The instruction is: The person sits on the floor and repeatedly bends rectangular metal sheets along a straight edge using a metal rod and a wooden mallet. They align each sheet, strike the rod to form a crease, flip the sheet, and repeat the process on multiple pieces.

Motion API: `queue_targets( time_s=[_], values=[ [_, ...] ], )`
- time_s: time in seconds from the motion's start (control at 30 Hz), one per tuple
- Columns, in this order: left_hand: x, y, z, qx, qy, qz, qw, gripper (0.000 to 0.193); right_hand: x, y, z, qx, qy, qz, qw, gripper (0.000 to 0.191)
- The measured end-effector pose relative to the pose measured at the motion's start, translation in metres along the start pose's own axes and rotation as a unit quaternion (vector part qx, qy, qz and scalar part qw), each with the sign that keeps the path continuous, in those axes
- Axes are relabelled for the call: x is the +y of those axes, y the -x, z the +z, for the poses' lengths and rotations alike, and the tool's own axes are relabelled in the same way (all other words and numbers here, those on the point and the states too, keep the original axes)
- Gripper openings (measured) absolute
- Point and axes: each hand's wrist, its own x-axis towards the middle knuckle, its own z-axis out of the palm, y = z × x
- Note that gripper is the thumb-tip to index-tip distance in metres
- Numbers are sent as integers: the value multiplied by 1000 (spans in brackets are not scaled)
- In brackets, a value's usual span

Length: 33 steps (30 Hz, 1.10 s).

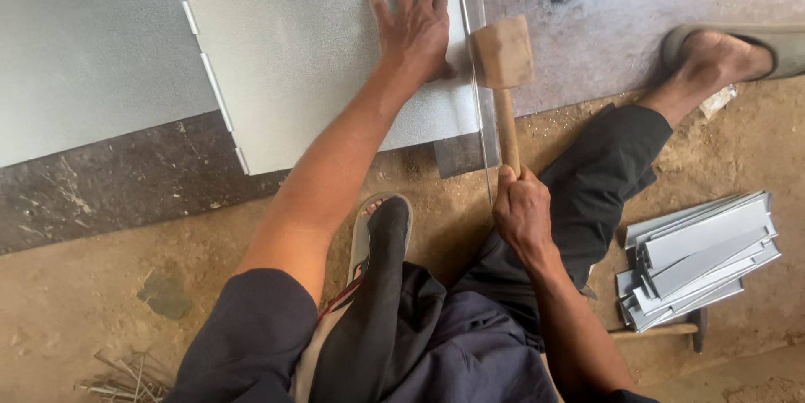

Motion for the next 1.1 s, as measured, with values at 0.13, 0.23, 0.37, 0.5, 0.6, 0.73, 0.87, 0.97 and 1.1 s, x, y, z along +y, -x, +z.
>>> queue_targets(
  time_s=[0.13,0.23,0.37,0.5,0.6,0.73,0.87,0.97,1.1],
  values=[
    [1,1,2,9,-8,5,1000,145,7,14,5,18,-62,42,997,32],
    [1,-2,4,29,3,8,1000,146,13,18,9,18,-31,15,999,37],
    [-2,-2,5,30,8,6,1000,147,16,8,12,8,-57,19,998,38],
    [-2,0,3,40,19,22,999,142,14,-15,11,27,-79,-3,997,45],
    [-1,0,0,37,6,12,999,141,13,-34,13,52,-92,-14,994,38],
    [0,-2,-3,10,4,8,1000,141,19,-62,15,9,-56,-16,998,53],
    [-4,-2,1,27,6,18,999,139,21,-71,13,-34,-109,45,992,54],
    [-6,-6,4,29,4,24,999,141,18,-66,8,-41,-371,178,911,46],
    [-8,-7,7,58,5,30,998,141,15,-52,-1,-14,-449,100,888,49]
  ],
)
